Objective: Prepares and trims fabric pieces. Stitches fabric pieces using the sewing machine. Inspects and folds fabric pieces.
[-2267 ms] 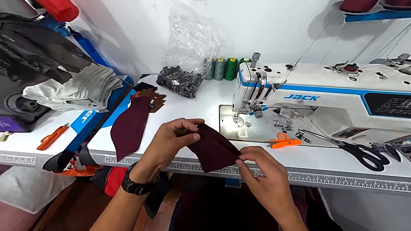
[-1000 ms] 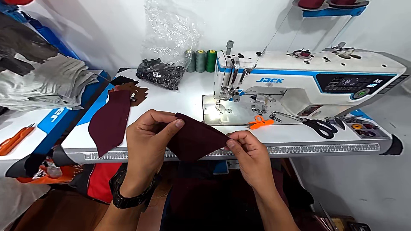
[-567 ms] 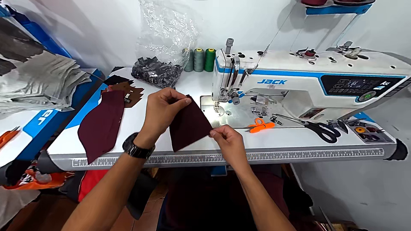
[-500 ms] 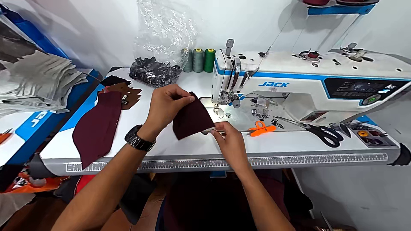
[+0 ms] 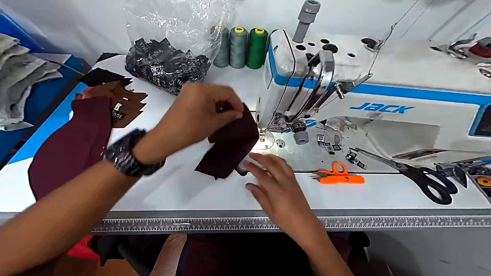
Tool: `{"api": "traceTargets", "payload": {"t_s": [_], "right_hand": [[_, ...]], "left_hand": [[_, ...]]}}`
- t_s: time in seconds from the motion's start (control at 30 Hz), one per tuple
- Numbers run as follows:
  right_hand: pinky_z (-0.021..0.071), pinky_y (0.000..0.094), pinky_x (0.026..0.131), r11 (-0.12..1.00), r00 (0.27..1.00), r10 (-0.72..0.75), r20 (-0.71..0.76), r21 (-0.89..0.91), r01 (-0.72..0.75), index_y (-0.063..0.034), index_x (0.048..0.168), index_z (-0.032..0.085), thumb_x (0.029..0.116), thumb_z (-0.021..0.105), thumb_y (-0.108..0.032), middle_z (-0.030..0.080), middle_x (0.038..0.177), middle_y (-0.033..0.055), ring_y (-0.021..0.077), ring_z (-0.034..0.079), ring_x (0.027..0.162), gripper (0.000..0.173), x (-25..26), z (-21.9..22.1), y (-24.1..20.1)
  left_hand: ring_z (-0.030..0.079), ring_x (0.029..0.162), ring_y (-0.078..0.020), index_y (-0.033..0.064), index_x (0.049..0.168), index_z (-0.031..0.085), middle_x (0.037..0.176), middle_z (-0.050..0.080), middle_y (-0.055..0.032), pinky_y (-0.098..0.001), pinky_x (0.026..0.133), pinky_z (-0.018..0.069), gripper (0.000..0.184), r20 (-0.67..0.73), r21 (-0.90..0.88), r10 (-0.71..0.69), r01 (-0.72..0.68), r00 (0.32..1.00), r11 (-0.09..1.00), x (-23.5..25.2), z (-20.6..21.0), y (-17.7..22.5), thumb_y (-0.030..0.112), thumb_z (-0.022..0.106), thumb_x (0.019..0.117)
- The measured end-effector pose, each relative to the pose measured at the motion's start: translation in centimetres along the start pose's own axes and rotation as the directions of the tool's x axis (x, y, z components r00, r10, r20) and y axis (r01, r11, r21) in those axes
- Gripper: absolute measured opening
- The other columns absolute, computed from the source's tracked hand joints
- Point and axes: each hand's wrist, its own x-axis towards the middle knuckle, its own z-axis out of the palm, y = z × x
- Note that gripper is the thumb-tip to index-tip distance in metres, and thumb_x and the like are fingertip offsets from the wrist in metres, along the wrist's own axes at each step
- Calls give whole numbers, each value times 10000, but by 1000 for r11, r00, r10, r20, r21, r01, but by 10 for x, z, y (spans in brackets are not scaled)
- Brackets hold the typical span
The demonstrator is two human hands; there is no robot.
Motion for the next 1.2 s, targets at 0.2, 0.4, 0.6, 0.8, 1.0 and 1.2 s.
{"api": "traceTargets", "payload": {"t_s": [0.2,0.4,0.6,0.8,1.0,1.2], "right_hand": [[360,528,1190,990,979,-96,178,-88,113,-219,1200,724,1039,489,-529,599,1434,-20,223,446,1446,421,8,15,-8],[378,509,1184,994,986,-82,144,-54,91,-224,1211,716,1055,499,-476,597,1452,-32,220,450,1448,368,-19,-5,9],[463,509,1109,996,1000,23,-4,-86,-24,-231,1142,731,1044,551,-415,655,1371,-1,235,543,1365,275,-42,-36,31],[435,546,1092,947,962,180,-205,-228,-226,-127,1130,731,1037,558,-356,670,1312,141,324,558,1326,302,-74,-67,65],[409,553,1104,920,947,227,-229,-268,-285,-109,1134,753,1028,542,-406,651,1336,171,356,543,1330,380,-79,-64,77],[399,522,1127,919,940,228,-252,-262,-293,-48,1125,741,1021,555,-368,645,1319,228,376,535,1335,385,-78,-63,74]], "left_hand": [[690,1037,-340,20,1077,737,1087,719,-174,-550,929,542,165,93,221,75,-94,993,971,72,9,-42,81,708,926],[646,1216,-283,86,1146,761,1247,708,-99,-506,1029,519,292,273,180,185,-239,944,954,-8,49,-46,296,622,997],[589,1287,-253,158,1347,677,1403,633,-62,-476,995,500,654,254,266,127,-195,959,944,-43,79,-68,655,468,978],[530,1368,-267,173,1393,646,1469,591,-49,-499,1094,432,708,188,272,100,-149,977,951,-41,87,-64,699,417,978],[384,1496,-277,201,1491,549,1585,473,-26,-576,1197,293,874,309,252,-6,-75,951,965,-36,93,-63,824,384,901],[357,1508,-296,192,1507,527,1605,441,-45,-602,1207,255,884,334,228,-16,-64,943,972,-35,92,-64,816,442,886]]}}
